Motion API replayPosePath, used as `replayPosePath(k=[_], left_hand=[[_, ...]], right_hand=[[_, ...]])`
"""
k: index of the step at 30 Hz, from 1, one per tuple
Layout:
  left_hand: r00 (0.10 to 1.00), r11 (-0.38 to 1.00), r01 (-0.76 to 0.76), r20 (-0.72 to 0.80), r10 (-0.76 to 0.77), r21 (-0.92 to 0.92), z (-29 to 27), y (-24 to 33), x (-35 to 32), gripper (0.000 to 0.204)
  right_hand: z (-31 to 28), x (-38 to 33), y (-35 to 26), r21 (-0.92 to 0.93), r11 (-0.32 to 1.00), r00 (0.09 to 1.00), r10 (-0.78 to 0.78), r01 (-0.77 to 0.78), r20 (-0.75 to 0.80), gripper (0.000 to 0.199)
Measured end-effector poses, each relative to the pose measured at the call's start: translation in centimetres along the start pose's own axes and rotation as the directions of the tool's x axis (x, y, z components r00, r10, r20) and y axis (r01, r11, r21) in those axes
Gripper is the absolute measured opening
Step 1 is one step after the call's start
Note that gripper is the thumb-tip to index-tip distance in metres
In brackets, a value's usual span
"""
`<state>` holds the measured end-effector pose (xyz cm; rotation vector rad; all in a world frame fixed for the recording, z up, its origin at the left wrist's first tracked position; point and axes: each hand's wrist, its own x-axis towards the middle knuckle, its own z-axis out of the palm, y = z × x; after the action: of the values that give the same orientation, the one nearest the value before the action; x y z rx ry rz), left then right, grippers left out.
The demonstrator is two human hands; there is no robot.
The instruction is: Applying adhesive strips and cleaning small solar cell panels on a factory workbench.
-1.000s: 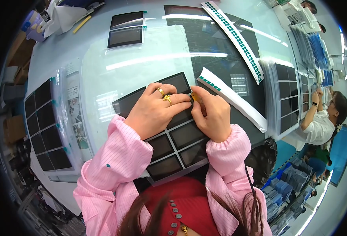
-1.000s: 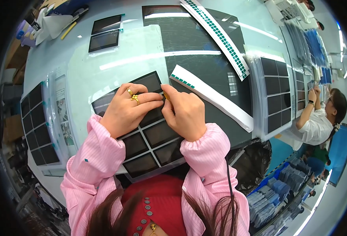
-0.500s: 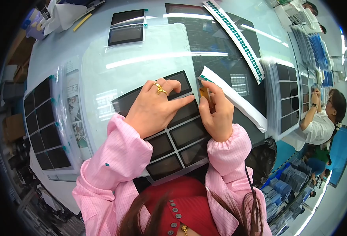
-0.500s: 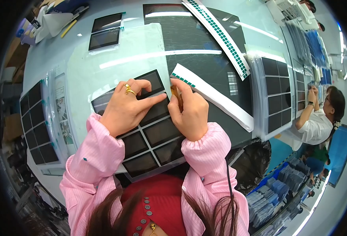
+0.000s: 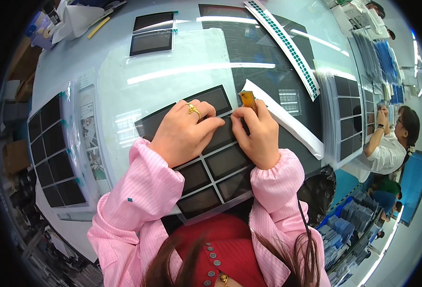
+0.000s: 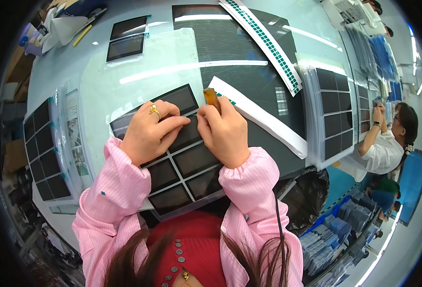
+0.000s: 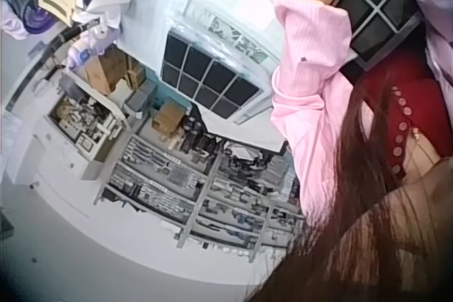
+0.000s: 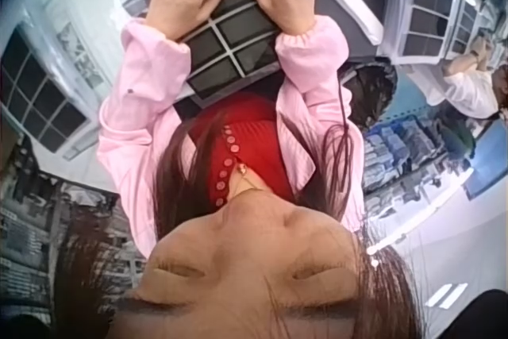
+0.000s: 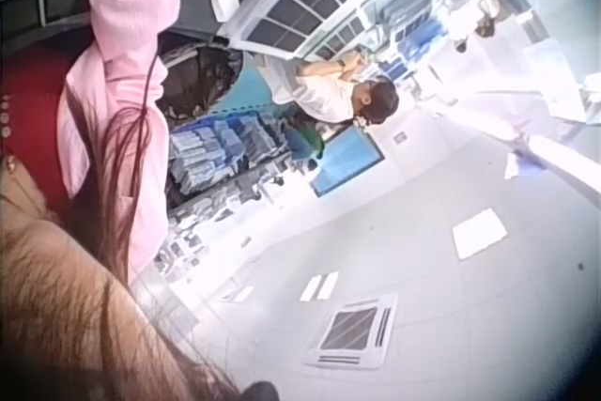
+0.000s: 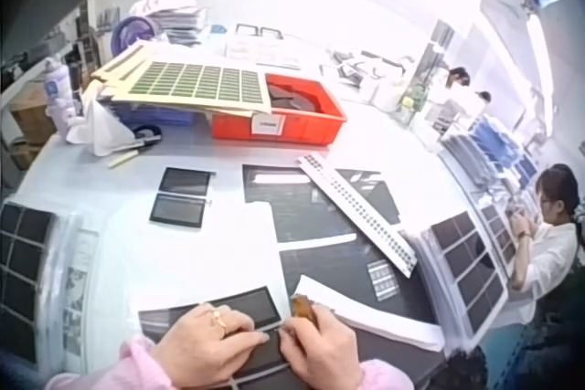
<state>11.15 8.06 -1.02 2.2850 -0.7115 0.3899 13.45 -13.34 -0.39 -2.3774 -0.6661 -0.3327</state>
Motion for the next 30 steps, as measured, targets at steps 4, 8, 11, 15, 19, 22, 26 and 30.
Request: replayPosePath(k=[4, 8, 11, 15, 19, 22, 26, 30], left_hand=[[1.0, 1.0, 0.023, -0.004, -0.023, -0.019, -0.2, 0.3, 0.4, 0.027], [1.0, 1.0, 0.003, 0.025, -0.003, -0.001, -0.3, 0.3, 0.4, 0.022], [1.0, 1.0, 0.006, 0.019, -0.006, 0.006, -0.2, 0.3, 0.3, 0.018], [1.0, 1.0, 0.011, 0.014, -0.011, 0.004, -0.2, 0.3, 0.3, 0.019], [1.0, 1.0, 0.014, 0.01, -0.014, 0.004, -0.2, 0.3, 0.3, 0.019], [1.0, 1.0, 0.01, 0.004, -0.01, 0.0, -0.2, 0.3, 0.3, 0.019], [1.0, 1.0, 0.007, -0.005, -0.007, -0.006, -0.2, 0.4, 0.5, 0.018], [1.0, 1.0, 0.017, 0.004, -0.017, 0.02, -0.4, 0.4, 0.4, 0.018]], right_hand=[[-0.9, -0.4, 0.1, 0.006, 0.998, 0.998, -0.064, 0.064, 0.018, 0.015], [-1.9, -0.6, 0.0, 0.158, 0.978, 0.97, 0.162, -0.134, -0.182, 0.006], [-2.4, -0.8, 1.5, 0.108, 0.958, 0.891, 0.285, -0.264, -0.353, 0.005], [-2.4, -1.1, 1.4, 0.007, 0.96, 0.916, 0.268, -0.279, -0.297, 0.008], [-1.9, -0.7, 1.5, -0.087, 0.961, 0.933, 0.23, -0.263, -0.275, 0.009], [-1.7, -0.7, 1.9, -0.1, 0.958, 0.938, 0.238, -0.27, -0.253, 0.008], [-2.5, -0.2, 0.8, 0.179, 0.933, 0.926, 0.341, -0.312, -0.163, 0.007], [-1.5, 0.4, -0.2, 0.309, 0.919, 0.968, 0.247, -0.246, 0.038, 0.009]])
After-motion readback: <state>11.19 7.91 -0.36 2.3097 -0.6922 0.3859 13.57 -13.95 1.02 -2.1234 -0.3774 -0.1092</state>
